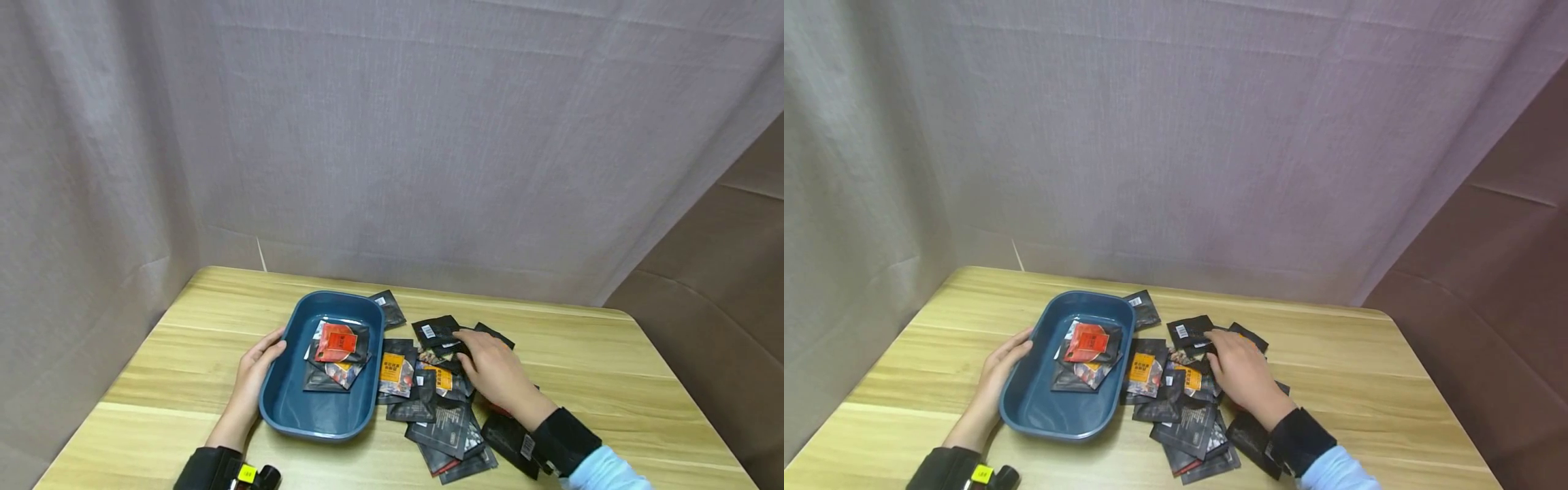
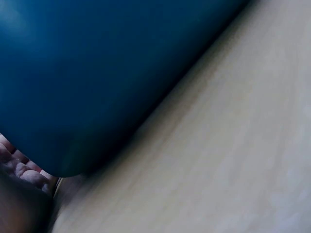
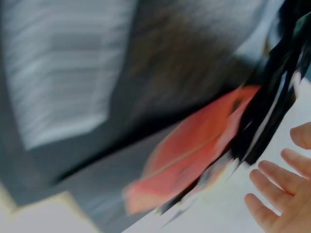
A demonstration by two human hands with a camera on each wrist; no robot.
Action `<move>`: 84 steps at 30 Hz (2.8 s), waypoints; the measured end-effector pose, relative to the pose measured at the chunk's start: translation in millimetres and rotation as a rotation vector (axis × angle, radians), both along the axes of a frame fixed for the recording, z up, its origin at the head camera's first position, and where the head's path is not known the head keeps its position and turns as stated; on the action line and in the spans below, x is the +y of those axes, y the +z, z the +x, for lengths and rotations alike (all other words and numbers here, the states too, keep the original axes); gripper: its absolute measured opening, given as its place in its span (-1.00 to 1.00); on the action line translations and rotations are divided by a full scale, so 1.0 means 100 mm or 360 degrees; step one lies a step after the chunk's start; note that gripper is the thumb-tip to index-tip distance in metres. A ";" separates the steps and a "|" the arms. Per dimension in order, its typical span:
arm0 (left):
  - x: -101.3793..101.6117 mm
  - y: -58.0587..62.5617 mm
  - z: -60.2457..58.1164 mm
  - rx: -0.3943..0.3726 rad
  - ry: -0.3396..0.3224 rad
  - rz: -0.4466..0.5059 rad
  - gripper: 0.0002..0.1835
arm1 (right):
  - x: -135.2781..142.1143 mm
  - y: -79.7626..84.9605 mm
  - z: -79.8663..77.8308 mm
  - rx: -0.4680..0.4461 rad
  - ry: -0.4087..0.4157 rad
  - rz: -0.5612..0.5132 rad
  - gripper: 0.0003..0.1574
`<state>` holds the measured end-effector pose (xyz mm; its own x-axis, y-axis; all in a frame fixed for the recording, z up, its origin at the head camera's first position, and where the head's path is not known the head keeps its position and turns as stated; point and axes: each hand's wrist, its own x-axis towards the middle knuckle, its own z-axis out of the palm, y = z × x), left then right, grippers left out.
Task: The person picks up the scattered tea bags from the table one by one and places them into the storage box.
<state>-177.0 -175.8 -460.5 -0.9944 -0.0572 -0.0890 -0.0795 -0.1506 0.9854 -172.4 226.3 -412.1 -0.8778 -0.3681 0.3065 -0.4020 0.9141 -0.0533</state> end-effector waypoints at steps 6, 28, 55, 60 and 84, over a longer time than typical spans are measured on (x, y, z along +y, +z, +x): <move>0.01 0.00 -0.01 0.0007 0.0003 0.0003 -0.47 | 0.34 -0.02 -0.01 -0.0026 -0.0109 -0.0018 -0.50; 0.00 0.00 0.02 -0.0003 -0.0007 -0.0015 -0.44 | 0.75 -0.09 -0.16 -0.0425 -0.0449 -0.0202 -0.25; 0.00 0.03 0.01 0.0004 -0.0012 -0.0019 -0.46 | 0.45 0.25 -0.10 0.0177 -0.0187 -0.0661 -0.54; -0.01 0.02 0.02 0.0000 -0.0007 -0.0016 -0.46 | 0.28 0.34 -0.08 0.0275 -0.0106 -0.0590 -0.65; 0.02 -0.01 -0.04 -0.0016 -0.0024 -0.0017 -0.46 | -1.08 0.49 0.02 0.0264 0.0304 -0.0709 -0.73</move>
<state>-181.5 -173.5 -461.8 -0.9942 -0.0432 -0.0985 -0.0916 -0.1388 0.9861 -170.0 117.9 -363.2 -0.7339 -0.3193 0.5996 -0.5957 0.7266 -0.3423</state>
